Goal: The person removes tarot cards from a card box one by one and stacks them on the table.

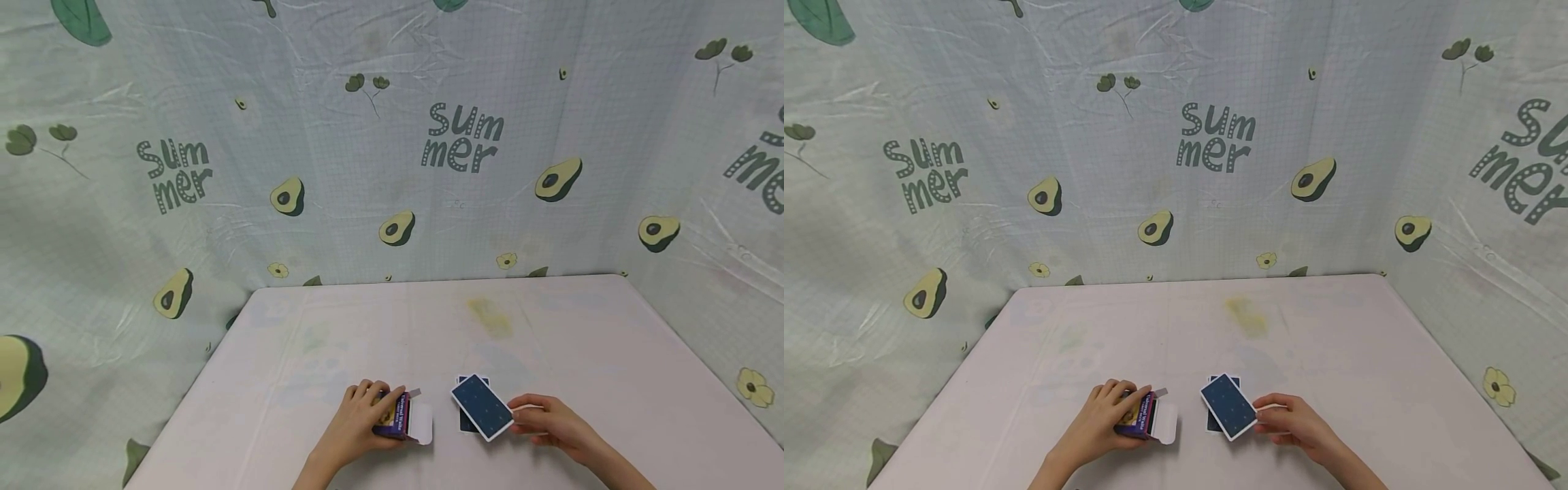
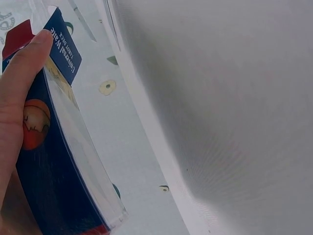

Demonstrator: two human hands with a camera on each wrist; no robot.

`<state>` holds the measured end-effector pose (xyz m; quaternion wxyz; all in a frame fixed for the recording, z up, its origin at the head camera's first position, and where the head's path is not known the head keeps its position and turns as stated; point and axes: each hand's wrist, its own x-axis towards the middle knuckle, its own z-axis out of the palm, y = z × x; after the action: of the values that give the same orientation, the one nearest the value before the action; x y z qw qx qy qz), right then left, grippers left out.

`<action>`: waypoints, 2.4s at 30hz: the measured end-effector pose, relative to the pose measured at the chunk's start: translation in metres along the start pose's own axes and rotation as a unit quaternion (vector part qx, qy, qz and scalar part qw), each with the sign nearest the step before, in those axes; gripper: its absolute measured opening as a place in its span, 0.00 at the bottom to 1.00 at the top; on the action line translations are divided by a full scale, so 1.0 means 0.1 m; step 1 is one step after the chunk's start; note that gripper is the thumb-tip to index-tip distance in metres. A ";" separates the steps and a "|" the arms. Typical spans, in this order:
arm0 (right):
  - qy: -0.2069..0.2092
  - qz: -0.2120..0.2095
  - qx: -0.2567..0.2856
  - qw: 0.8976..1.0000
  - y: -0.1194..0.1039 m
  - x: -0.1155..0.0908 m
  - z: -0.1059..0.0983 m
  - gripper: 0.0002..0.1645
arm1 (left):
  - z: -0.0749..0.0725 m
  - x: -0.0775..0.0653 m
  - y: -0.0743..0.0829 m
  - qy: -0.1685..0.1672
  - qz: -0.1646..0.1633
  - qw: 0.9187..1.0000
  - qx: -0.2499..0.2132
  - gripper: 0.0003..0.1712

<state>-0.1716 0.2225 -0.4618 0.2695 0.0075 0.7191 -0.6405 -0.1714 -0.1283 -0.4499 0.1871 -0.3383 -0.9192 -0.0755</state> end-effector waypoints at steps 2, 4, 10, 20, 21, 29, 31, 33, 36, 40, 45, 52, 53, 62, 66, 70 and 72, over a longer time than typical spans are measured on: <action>-0.006 -0.004 0.005 1.000 0.00 0.00 0.00 0.23 | 0.00 0.00 0.00 0.000 0.000 1.000 0.001 0.45; -0.009 -0.008 0.008 1.000 0.00 -0.01 0.00 0.23 | 0.00 0.00 0.00 0.000 0.000 1.000 0.000 0.45; -0.003 -0.014 0.004 1.000 0.02 -0.02 0.00 0.27 | 0.00 0.00 -0.01 -0.003 0.000 1.000 0.002 0.45; 0.015 -0.007 -0.015 1.000 0.07 0.04 0.04 0.32 | -0.01 0.01 -0.01 -0.003 -0.001 1.000 0.002 0.44; 0.016 -0.004 -0.013 1.000 0.08 0.05 0.05 0.32 | -0.01 0.01 -0.01 -0.004 -0.002 1.000 0.003 0.44; 0.033 0.006 -0.008 0.999 0.08 0.08 0.12 0.31 | 0.00 0.00 -0.01 0.000 0.001 1.000 0.004 0.44; 0.038 0.007 -0.015 0.999 0.08 0.09 0.14 0.30 | 0.00 0.00 -0.02 0.004 0.002 1.000 0.005 0.44; 0.044 0.011 -0.024 0.999 0.09 0.09 0.16 0.30 | 0.00 0.00 -0.02 0.006 0.003 1.000 0.006 0.44; 0.048 0.015 -0.033 0.998 0.09 0.10 0.17 0.28 | 0.00 0.00 -0.02 0.006 0.004 1.000 0.007 0.44; 0.043 0.014 -0.039 0.998 0.09 0.10 0.16 0.24 | 0.00 0.00 -0.03 0.006 0.003 1.000 0.008 0.44; 0.045 0.021 -0.046 0.998 0.08 0.09 0.15 0.20 | 0.01 0.00 -0.03 0.008 0.005 1.000 0.009 0.45; 0.027 0.001 -0.034 0.999 0.06 0.07 0.11 0.22 | 0.00 0.00 -0.02 0.002 0.004 1.000 0.004 0.45; 0.026 -0.001 -0.033 0.999 0.05 0.06 0.11 0.22 | 0.00 0.00 -0.03 0.002 0.004 1.000 0.006 0.45; 0.023 -0.005 -0.054 0.998 0.03 0.03 0.08 0.24 | 0.01 0.00 -0.03 0.000 0.004 1.000 0.005 0.44; 0.018 -0.004 -0.064 0.998 0.02 0.03 0.05 0.26 | 0.01 0.00 -0.03 0.002 0.004 1.000 0.006 0.44; 0.011 -0.002 -0.064 0.998 0.01 0.04 0.03 0.26 | 0.00 0.00 -0.03 -0.001 0.001 1.000 0.003 0.44; 0.009 -0.003 -0.064 0.998 0.01 0.04 0.03 0.26 | 0.00 0.00 -0.03 -0.008 -0.003 1.000 -0.002 0.44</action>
<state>-0.1733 0.2189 -0.4643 0.2614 -0.0062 0.7612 -0.5935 -0.1729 -0.1304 -0.4499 0.1791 -0.3367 -0.9214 -0.0749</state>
